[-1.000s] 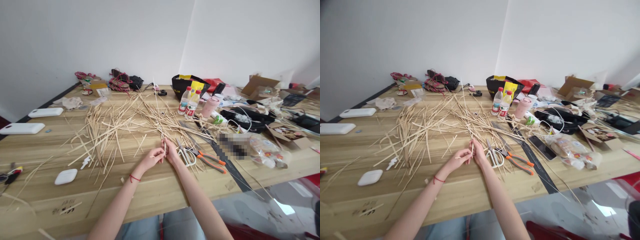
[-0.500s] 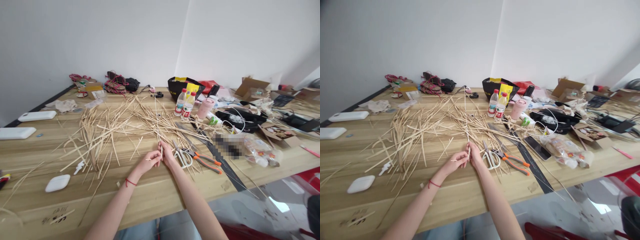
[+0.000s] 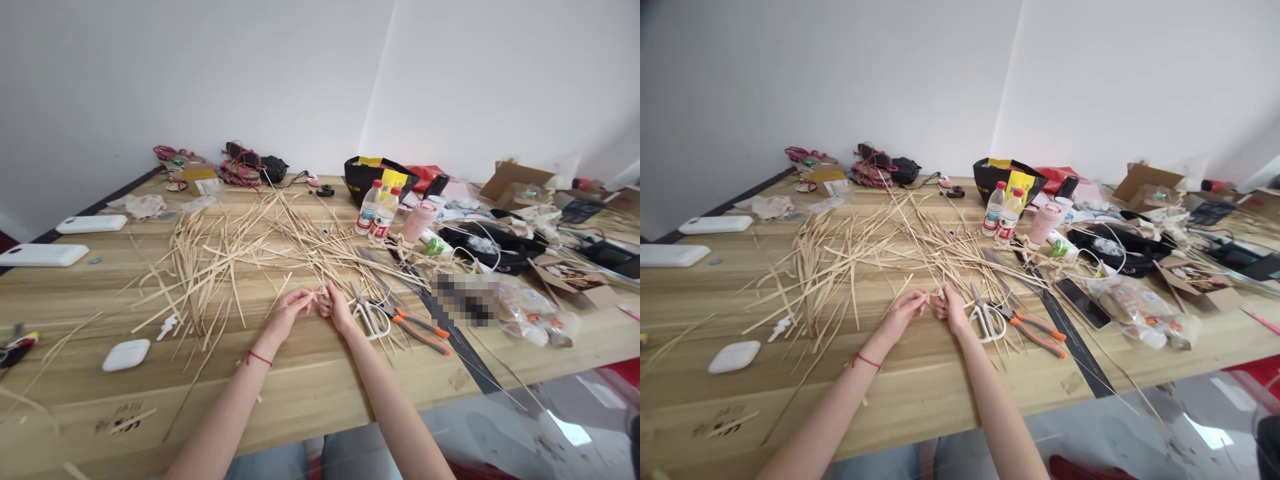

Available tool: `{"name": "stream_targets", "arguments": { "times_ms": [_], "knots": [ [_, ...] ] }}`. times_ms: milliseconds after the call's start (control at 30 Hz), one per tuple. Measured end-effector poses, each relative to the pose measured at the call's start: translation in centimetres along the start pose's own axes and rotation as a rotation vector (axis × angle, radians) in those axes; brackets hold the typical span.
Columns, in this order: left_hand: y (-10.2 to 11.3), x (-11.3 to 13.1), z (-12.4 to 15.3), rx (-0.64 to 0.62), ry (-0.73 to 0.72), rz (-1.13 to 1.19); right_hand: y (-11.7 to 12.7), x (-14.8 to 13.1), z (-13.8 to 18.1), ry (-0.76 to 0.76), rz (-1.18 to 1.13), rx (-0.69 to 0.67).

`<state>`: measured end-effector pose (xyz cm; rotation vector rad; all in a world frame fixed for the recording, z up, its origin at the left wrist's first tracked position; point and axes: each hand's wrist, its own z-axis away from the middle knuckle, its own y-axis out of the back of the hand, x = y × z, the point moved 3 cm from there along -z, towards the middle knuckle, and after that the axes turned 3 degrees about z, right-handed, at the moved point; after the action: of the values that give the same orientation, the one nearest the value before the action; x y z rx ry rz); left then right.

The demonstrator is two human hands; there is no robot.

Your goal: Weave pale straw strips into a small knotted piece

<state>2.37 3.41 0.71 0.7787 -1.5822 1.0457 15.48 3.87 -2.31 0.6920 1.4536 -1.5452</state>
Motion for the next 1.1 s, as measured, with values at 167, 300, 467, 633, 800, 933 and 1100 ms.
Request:
{"name": "stream_targets", "arguments": {
  "times_ms": [167, 300, 467, 633, 800, 933, 1100],
  "knots": [
    [1.4, -0.6, -0.6, 0.144, -0.049, -0.03, -0.5, 0.2, 0.3, 0.049, 0.147, -0.023],
    [1.6, -0.7, -0.7, 0.215, -0.047, -0.005, -1.3, -0.2, 1.2, 0.056, 0.314, -0.059],
    [1.5, -0.7, -0.6, 0.326, -0.067, -0.025, -1.9, -0.5, 2.0, 0.149, 0.451, -0.108],
    [1.1, -0.1, -0.4, 0.366, -0.162, -0.137, -1.9, -0.3, 1.8, 0.153, 0.526, -0.143],
    [1.0, 0.3, -0.2, 0.25, -0.214, -0.043, -1.6, -0.1, 1.6, 0.098, 0.475, -0.137],
    [1.7, 0.2, -0.3, 0.284, -0.252, -0.024, -1.6, -0.1, 1.5, 0.057, 0.416, -0.13],
    [1.6, -0.5, -0.8, 0.279, -0.176, -0.109, -1.8, -0.4, 1.7, 0.092, 0.403, -0.137]
  ]
}}
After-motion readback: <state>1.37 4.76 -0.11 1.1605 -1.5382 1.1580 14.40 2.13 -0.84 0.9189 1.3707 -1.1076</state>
